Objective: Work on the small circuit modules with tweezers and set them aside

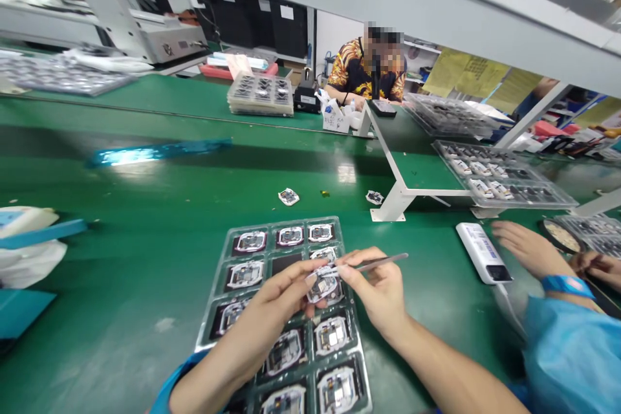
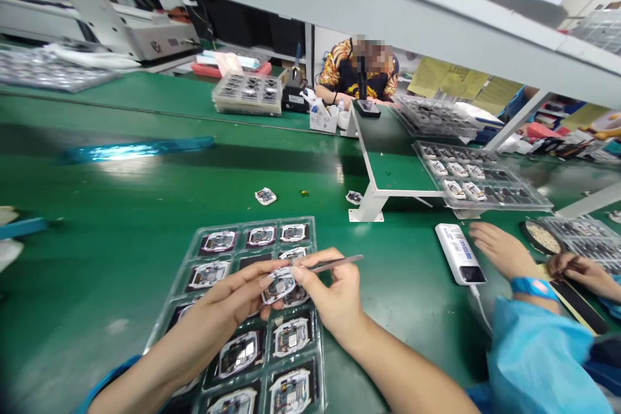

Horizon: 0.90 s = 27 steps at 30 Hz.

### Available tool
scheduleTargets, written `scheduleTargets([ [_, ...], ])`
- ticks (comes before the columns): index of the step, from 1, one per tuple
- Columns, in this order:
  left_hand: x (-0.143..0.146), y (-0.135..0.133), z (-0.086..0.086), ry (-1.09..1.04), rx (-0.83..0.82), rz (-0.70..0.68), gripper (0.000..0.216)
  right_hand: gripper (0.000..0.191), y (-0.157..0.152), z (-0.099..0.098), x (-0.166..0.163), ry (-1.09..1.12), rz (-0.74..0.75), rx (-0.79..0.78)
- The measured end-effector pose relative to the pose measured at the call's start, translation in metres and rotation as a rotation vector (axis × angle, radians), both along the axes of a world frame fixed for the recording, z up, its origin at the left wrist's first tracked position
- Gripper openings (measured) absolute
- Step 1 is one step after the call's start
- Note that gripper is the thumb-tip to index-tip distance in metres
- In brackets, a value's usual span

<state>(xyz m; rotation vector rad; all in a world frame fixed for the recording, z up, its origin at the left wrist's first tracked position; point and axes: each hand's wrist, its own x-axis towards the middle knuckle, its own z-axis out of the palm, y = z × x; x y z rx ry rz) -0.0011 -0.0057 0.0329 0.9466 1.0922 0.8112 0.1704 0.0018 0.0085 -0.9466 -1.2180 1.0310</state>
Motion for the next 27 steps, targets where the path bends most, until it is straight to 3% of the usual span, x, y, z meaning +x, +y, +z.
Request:
scheduleTargets([
  [18, 0.006, 0.0003, 0.0041, -0.069, -0.086, 0.028, 0.036, 0.017, 0.0009, -0.0047, -0.0064, 0.066, 0.054, -0.058],
  [22, 0.0055, 0.0007, 0.0034, -0.036, -0.065, 0.037, 0.033, 0.011, 0.0012, -0.0016, -0.0057, 0.048, 0.116, 0.059],
  [27, 0.004, 0.0016, 0.0009, -0.004, -0.041, 0.032, 0.03, 0.007, 0.0013, 0.004, -0.0005, -0.162, 0.07, 0.365],
])
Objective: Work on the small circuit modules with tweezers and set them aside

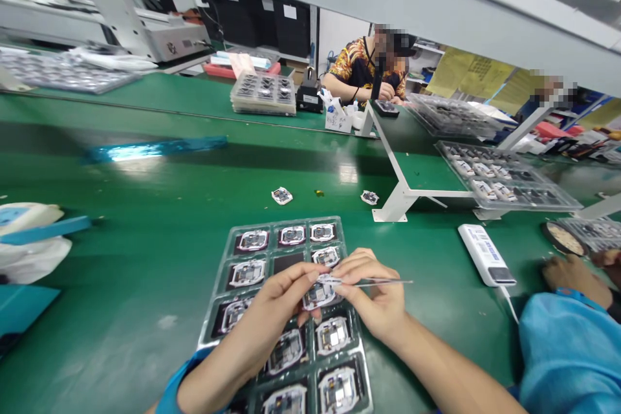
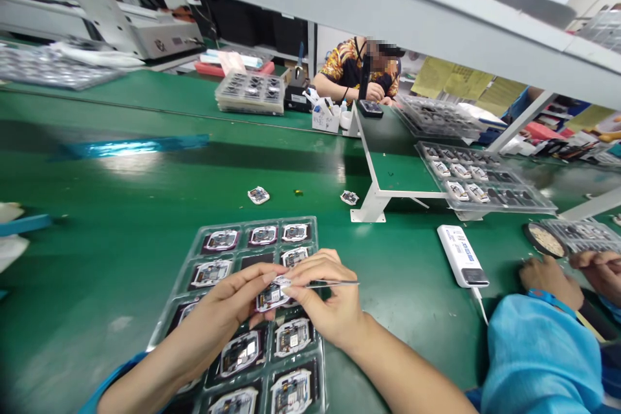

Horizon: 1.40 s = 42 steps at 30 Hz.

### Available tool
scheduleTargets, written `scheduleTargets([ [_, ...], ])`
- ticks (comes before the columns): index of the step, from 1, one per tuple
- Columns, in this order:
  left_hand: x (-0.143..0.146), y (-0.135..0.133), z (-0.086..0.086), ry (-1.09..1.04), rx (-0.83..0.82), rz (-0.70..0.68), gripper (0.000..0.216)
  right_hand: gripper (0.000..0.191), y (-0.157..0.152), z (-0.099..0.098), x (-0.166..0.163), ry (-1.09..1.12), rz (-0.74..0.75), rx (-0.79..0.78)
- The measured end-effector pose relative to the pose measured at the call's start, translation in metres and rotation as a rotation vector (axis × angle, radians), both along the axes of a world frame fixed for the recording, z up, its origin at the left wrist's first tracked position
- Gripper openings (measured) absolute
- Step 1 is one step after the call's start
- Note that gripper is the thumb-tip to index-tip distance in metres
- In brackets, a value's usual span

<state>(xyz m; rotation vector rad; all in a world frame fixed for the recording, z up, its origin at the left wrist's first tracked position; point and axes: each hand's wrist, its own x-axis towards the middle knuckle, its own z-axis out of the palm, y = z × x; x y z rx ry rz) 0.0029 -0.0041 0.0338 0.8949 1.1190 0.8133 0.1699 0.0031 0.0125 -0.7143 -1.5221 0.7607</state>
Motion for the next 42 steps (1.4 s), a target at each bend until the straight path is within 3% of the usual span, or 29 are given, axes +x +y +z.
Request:
scheduleTargets([
  [5, 0.0, 0.0, -0.003, -0.015, -0.021, -0.014, 0.03, 0.01, 0.001, 0.005, 0.004, -0.127, 0.021, 0.135],
  [12, 0.0, 0.001, -0.004, -0.013, -0.051, -0.006, 0.034, 0.008, 0.004, 0.004, 0.003, -0.094, 0.057, 0.21],
  [16, 0.0, -0.001, -0.004, -0.001, -0.041, -0.01, 0.035, 0.012, 0.003, 0.001, 0.003, -0.041, 0.056, 0.12],
  [25, -0.002, 0.0, -0.015, 0.064, -0.005, -0.042, 0.037, 0.009, 0.0, 0.0, 0.003, 0.036, 0.056, -0.268],
  [31, -0.003, 0.0, -0.008, 0.032, -0.027, -0.056, 0.031, 0.009, -0.001, 0.0, 0.006, -0.077, 0.062, -0.223],
  [36, -0.003, 0.001, -0.008, -0.014, -0.058, -0.046, 0.033, 0.011, -0.001, -0.001, 0.005, 0.056, 0.132, -0.37],
  [42, -0.001, 0.0, -0.004, 0.03, -0.103, -0.019, 0.036, 0.01, -0.001, 0.0, 0.003, 0.061, 0.082, -0.341],
])
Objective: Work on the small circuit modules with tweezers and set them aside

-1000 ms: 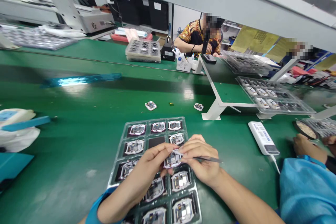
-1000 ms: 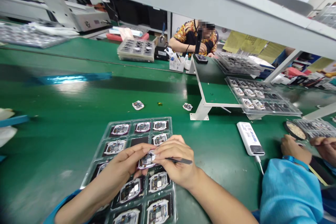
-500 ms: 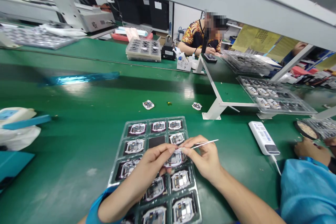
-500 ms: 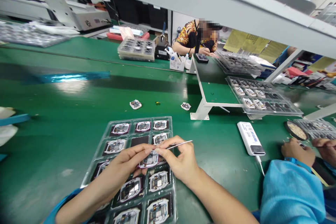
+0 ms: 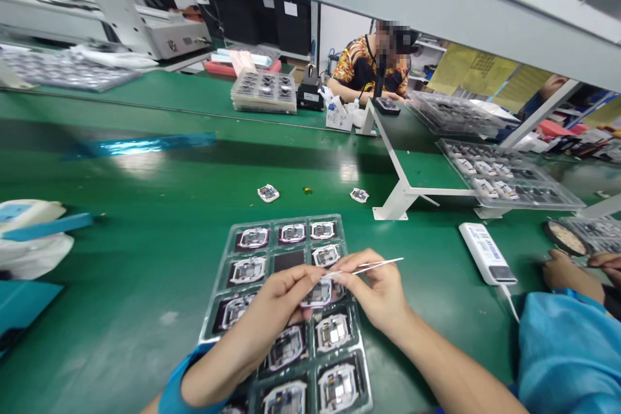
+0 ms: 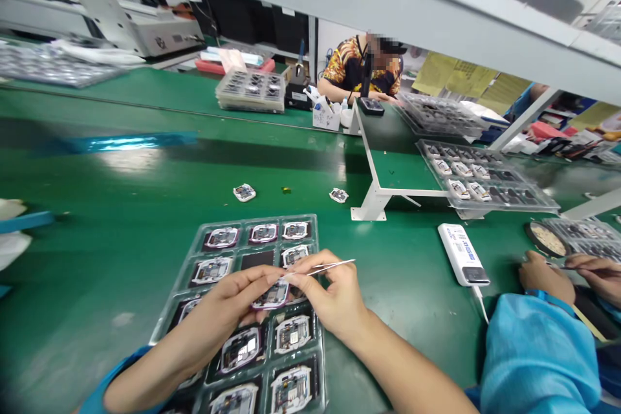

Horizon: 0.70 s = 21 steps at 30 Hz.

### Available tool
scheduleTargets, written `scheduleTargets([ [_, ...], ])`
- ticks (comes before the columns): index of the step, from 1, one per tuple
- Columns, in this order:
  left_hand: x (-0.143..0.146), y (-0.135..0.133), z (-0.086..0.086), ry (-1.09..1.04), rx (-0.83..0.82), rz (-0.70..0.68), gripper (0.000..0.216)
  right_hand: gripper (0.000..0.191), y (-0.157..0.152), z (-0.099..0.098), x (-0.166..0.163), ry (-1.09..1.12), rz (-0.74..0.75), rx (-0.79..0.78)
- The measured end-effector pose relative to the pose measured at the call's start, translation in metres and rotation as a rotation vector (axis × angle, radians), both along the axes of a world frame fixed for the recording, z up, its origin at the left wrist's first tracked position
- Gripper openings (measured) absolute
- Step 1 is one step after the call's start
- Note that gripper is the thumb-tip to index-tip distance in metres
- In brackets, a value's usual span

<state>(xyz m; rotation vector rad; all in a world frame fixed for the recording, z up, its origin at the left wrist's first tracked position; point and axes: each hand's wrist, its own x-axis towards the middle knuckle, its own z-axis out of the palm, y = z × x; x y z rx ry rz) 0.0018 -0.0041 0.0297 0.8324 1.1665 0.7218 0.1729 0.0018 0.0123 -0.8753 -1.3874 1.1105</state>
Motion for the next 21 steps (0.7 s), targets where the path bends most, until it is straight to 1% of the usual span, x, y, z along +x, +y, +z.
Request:
scheduleTargets([
  [6, 0.0034, 0.0027, 0.0038, 0.018, 0.007, 0.009, 0.037, 0.006, -0.0011, 0.0013, 0.001, -0.11, -0.022, 0.095],
  [14, 0.0001, 0.0016, 0.0048, 0.014, 0.018, -0.011, 0.039, 0.009, -0.001, -0.0004, 0.0, 0.013, -0.004, 0.05],
  [21, -0.0001, 0.001, 0.0029, 0.009, 0.025, 0.0, 0.033, 0.008, -0.0009, 0.0015, 0.0003, -0.033, -0.01, 0.102],
])
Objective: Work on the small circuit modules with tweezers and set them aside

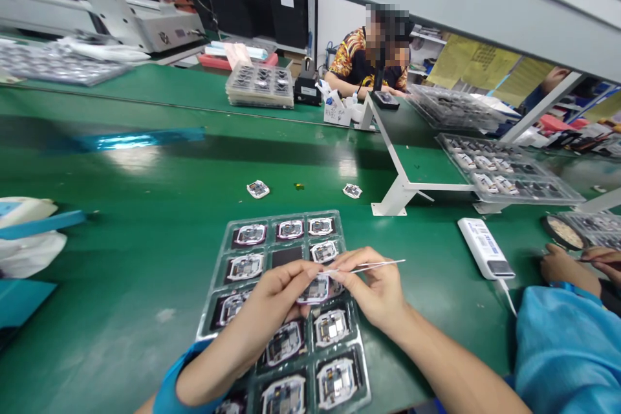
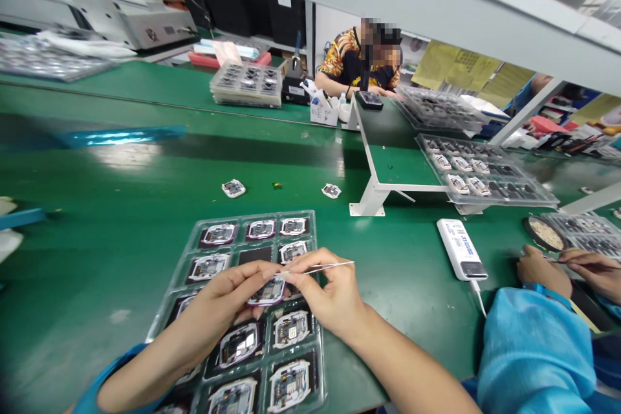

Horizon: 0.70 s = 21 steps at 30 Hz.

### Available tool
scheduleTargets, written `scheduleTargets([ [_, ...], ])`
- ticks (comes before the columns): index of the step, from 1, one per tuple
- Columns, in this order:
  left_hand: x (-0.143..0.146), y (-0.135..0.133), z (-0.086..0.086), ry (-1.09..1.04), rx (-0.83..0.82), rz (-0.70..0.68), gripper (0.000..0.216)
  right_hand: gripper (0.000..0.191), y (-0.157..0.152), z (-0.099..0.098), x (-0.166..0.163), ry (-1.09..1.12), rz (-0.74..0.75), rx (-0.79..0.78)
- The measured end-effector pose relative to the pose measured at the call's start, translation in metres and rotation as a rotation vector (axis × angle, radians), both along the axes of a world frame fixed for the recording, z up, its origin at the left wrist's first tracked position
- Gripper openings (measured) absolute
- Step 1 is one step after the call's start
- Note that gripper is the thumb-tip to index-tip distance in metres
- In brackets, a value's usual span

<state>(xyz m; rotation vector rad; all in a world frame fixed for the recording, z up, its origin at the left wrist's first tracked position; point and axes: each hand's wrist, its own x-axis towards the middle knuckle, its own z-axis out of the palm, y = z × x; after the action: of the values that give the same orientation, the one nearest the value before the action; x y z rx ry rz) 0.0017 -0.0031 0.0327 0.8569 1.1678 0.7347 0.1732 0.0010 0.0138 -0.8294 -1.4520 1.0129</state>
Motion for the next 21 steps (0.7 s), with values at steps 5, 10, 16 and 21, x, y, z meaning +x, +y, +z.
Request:
scheduleTargets([
  [5, 0.0005, -0.0008, -0.003, 0.013, 0.025, -0.007, 0.029, 0.009, 0.0011, 0.0007, 0.0004, -0.079, 0.005, 0.079],
  [10, -0.0021, -0.0008, -0.0053, 0.003, 0.062, -0.012, 0.031, 0.005, 0.0014, 0.0013, 0.0005, -0.109, -0.018, 0.069],
  [16, -0.0043, -0.0005, -0.0079, 0.034, 0.085, -0.051, 0.034, 0.008, 0.0018, -0.0016, -0.0008, -0.019, -0.053, -0.034],
  [21, -0.0017, -0.0004, -0.0064, 0.038, 0.083, -0.026, 0.033, 0.006, 0.0015, -0.0022, 0.0001, -0.094, -0.041, 0.007],
])
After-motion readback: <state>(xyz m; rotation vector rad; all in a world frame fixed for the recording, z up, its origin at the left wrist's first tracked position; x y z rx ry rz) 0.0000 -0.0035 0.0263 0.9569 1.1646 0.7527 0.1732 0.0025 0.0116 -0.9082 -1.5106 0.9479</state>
